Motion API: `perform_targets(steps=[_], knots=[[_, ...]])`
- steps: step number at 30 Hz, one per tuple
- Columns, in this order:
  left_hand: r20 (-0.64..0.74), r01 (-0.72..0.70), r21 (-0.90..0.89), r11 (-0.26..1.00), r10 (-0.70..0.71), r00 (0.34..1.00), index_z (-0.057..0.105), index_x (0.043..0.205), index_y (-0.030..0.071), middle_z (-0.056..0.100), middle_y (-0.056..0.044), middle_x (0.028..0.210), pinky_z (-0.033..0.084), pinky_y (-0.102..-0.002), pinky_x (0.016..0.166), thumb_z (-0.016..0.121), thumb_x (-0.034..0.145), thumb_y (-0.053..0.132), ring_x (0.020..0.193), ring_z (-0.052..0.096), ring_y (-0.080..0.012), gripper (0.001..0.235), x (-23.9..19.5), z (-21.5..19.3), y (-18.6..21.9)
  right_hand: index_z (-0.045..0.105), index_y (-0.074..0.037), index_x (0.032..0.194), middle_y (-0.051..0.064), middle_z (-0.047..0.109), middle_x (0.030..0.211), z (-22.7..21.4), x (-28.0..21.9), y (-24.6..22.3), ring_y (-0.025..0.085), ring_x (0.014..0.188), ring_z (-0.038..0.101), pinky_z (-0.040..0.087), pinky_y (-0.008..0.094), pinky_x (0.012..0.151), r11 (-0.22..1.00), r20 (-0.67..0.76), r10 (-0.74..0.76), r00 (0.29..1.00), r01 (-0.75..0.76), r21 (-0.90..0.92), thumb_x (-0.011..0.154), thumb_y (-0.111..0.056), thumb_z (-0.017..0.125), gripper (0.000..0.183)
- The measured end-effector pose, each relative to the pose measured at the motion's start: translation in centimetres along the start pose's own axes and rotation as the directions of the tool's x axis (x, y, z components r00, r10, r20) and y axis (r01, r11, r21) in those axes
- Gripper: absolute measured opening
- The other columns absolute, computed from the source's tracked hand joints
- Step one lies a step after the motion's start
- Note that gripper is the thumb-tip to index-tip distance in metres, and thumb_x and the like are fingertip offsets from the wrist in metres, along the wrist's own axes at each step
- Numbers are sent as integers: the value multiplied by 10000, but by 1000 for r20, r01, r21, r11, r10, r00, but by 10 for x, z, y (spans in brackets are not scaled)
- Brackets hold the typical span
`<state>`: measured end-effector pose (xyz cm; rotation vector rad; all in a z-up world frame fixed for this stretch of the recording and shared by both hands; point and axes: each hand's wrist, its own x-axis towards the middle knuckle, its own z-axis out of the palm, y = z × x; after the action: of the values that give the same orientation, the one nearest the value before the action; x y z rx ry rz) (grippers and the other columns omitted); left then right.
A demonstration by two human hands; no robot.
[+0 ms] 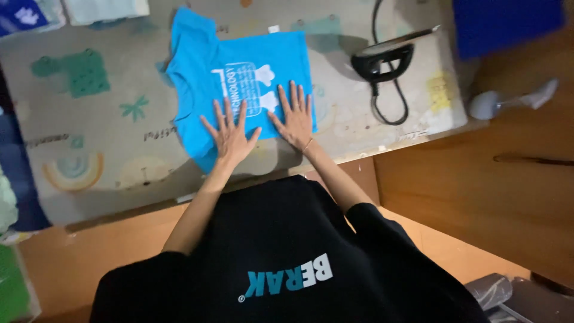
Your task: The person irons two small t-shirts on a patterned ironing board. First, a light blue t-shirt is smoothed, ironed on both sides, and folded. Then a bright blue t-shirt is ironed on both sides and folded. The person uses a handheld iron and places each finished shirt aside.
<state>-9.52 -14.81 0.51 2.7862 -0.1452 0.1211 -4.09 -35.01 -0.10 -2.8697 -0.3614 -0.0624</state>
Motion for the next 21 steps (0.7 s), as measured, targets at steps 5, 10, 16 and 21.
perform_targets(steps=[5, 10, 16, 21], knots=[[-40, -148, -52, 988, 146, 988, 396, 1608, 85, 291, -371, 1618, 24, -796, 1143, 659, 949, 510, 1526, 143, -552, 827, 23, 14, 52, 387, -160, 1611, 177, 332, 1650, -30, -12, 46, 404, 1496, 363, 311, 503, 1241, 893, -191, 135, 972, -35, 449, 1097, -274, 555, 553], [-22, -321, -87, 943, 320, 947, 371, 1623, 154, 307, -274, 1654, 49, -728, 1209, 533, 1048, 393, 1564, 181, -442, 644, 23, 43, 93, 200, 9, 1626, 295, 268, 1623, -29, -19, 134, 429, 1506, 330, 294, 480, 1255, 724, -457, 593, 663, -191, 663, 1088, -30, 518, 626], [-2, -287, -211, 935, 293, 956, 446, 1585, 159, 324, -253, 1649, 56, -699, 1222, 558, 1062, 394, 1565, 187, -419, 585, 19, 51, 86, 190, 12, 1616, 329, 281, 1593, -21, 12, 228, 460, 1505, 320, 326, 508, 1258, 683, -472, 608, 638, -118, 720, 1125, -162, 609, 669], [-25, -186, -181, 966, 185, 982, 479, 1563, 118, 363, -278, 1620, 97, -692, 1210, 563, 1079, 306, 1543, 225, -447, 526, 22, 36, 46, 502, -81, 1352, 160, 572, 1198, -69, 39, 212, 295, 1141, 611, 527, 406, 987, 778, -542, 492, 682, -65, 625, 1066, -311, 700, 417]])
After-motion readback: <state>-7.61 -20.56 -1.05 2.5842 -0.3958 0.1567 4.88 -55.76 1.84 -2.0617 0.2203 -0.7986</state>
